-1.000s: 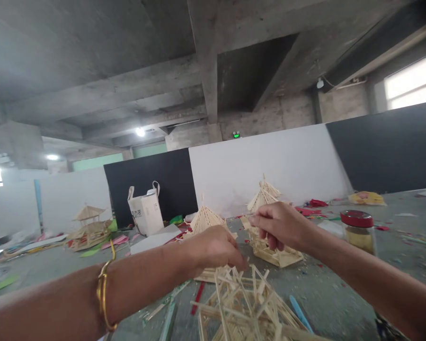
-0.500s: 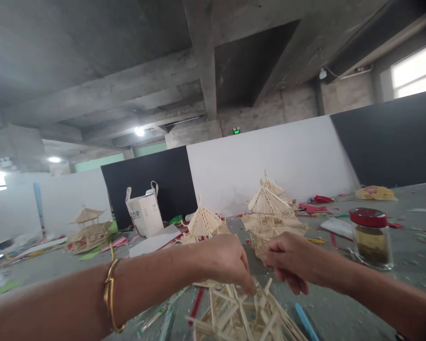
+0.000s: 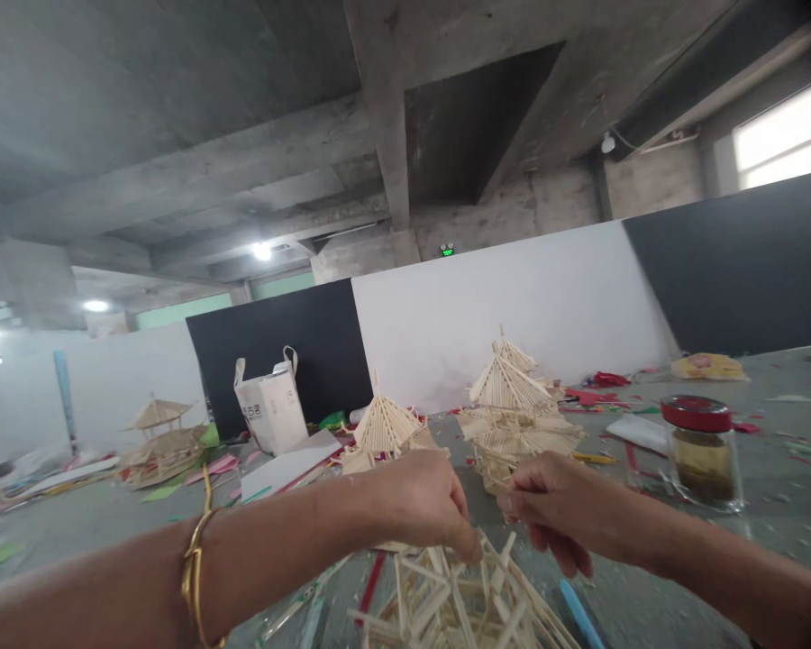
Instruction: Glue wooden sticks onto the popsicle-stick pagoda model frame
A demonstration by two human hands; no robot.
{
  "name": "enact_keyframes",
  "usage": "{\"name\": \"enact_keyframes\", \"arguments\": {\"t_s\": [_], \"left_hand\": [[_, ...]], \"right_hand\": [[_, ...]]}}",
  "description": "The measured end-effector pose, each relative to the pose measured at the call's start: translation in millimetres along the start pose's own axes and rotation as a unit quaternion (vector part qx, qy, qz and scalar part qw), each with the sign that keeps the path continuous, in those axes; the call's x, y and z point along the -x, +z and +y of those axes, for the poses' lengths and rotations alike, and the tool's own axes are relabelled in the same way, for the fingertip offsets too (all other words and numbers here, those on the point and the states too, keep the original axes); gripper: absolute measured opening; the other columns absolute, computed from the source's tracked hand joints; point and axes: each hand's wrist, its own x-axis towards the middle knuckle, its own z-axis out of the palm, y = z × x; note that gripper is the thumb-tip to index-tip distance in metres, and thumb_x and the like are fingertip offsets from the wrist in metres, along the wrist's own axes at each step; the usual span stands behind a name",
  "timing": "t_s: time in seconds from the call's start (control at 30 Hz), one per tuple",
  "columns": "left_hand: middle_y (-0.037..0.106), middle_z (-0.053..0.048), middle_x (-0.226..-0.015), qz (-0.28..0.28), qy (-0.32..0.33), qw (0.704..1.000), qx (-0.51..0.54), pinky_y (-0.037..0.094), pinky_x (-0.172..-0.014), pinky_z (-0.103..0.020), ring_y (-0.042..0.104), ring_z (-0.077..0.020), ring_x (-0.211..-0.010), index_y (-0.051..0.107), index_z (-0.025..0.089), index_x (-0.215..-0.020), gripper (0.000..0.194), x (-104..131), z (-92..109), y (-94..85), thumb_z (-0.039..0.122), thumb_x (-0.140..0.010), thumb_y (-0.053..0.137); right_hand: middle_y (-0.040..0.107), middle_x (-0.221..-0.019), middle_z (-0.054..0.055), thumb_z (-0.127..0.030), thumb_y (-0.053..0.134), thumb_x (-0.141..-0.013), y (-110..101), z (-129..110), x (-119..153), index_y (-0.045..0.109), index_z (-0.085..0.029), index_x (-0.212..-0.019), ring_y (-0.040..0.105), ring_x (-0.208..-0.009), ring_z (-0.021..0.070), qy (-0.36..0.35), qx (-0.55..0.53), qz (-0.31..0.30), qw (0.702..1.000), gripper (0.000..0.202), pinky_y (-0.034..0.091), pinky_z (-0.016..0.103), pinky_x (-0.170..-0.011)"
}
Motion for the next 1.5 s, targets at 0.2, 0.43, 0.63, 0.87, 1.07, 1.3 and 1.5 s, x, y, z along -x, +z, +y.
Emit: {"name": "enact_keyframes", "arguments": {"t_s": [0.2, 0.43, 0.63, 0.87, 1.07, 1.3, 1.5], "left_hand": [[0.047, 0.007, -0.045, 0.009, -0.015, 1.0, 0.01, 0.028, -0.041, -0.02, 0.042, -0.007, -0.044, 0.064, 0.017, -0.055, 0.012, 1, 0, 2.2, 0.028, -0.055, 0.068], [0.043, 0.007, -0.045, 0.02, -0.036, 0.999, 0.016, 0.027, -0.042, -0.022, 0.039, -0.008, -0.045, 0.061, 0.017, -0.054, 0.012, -3, -3, 5.7, 0.027, -0.053, 0.067], [0.048, 0.006, -0.049, 0.014, -0.035, 0.999, 0.017, 0.029, -0.043, -0.021, 0.042, -0.0091, -0.048, 0.064, 0.018, -0.058, 0.014, -3, -6, 5.0, 0.031, -0.052, 0.067], [0.049, 0.006, -0.049, 0.017, -0.033, 0.998, 0.05, 0.029, -0.044, -0.021, 0.044, -0.0087, -0.049, 0.064, 0.018, -0.058, 0.011, 2, -3, 5.2, 0.028, -0.053, 0.067], [0.045, 0.006, -0.047, 0.034, -0.043, 0.997, 0.055, 0.028, -0.043, -0.021, 0.04, -0.0079, -0.047, 0.064, 0.017, -0.057, 0.012, 2, -2, 6.6, 0.027, -0.052, 0.069], [0.044, 0.008, -0.046, 0.033, -0.043, 0.995, 0.08, 0.026, -0.042, -0.02, 0.039, -0.0071, -0.047, 0.061, 0.017, -0.054, 0.009, 1, -4, 8.2, 0.021, -0.05, 0.069], [0.044, 0.007, -0.046, 0.038, -0.035, 0.991, 0.122, 0.027, -0.044, -0.021, 0.039, -0.0075, -0.047, 0.06, 0.016, -0.052, 0.009, 7, -3, 9.4, 0.021, -0.05, 0.067]], "right_hand": [[0.049, -0.041, -0.001, -0.028, 0.043, -0.072, 3, -12, 7, 0.048, -0.017, -0.052, 0.044, -0.029, 0.0086, 0.004, 0.004, -0.001, 1.0, 0.023, 0.03, 0.014, -0.026], [0.049, -0.039, -0.001, -0.027, 0.043, -0.071, 7, -11, 9, 0.048, -0.017, -0.05, 0.046, -0.03, 0.0098, -0.01, -0.017, -0.024, 1.0, 0.023, 0.031, 0.014, -0.026], [0.049, -0.042, -0.001, -0.031, 0.044, -0.076, 12, -15, 15, 0.049, -0.016, -0.051, 0.044, -0.03, 0.0074, -0.026, -0.057, -0.061, 0.996, 0.029, 0.03, 0.013, -0.028], [0.049, -0.044, -0.001, -0.031, 0.044, -0.076, 14, -20, 19, 0.048, -0.016, -0.051, 0.045, -0.032, 0.0071, -0.038, -0.075, -0.068, 0.994, 0.029, 0.031, 0.013, -0.029], [0.048, -0.042, -0.001, -0.029, 0.043, -0.075, 16, -23, 19, 0.048, -0.016, -0.052, 0.044, -0.031, 0.0072, -0.037, -0.069, -0.076, 0.994, 0.027, 0.032, 0.013, -0.029], [0.05, -0.046, -0.001, -0.027, 0.043, -0.076, 20, -19, 20, 0.05, -0.015, -0.056, 0.046, -0.032, 0.0069, -0.046, -0.076, -0.091, 0.992, 0.025, 0.033, 0.012, -0.03], [0.046, -0.044, -0.003, -0.032, 0.041, -0.081, 15, -28, 32, 0.045, -0.017, -0.055, 0.045, -0.032, 0.0075, -0.051, 0.025, 0.005, 0.998, 0.03, 0.029, 0.015, -0.03]]}}
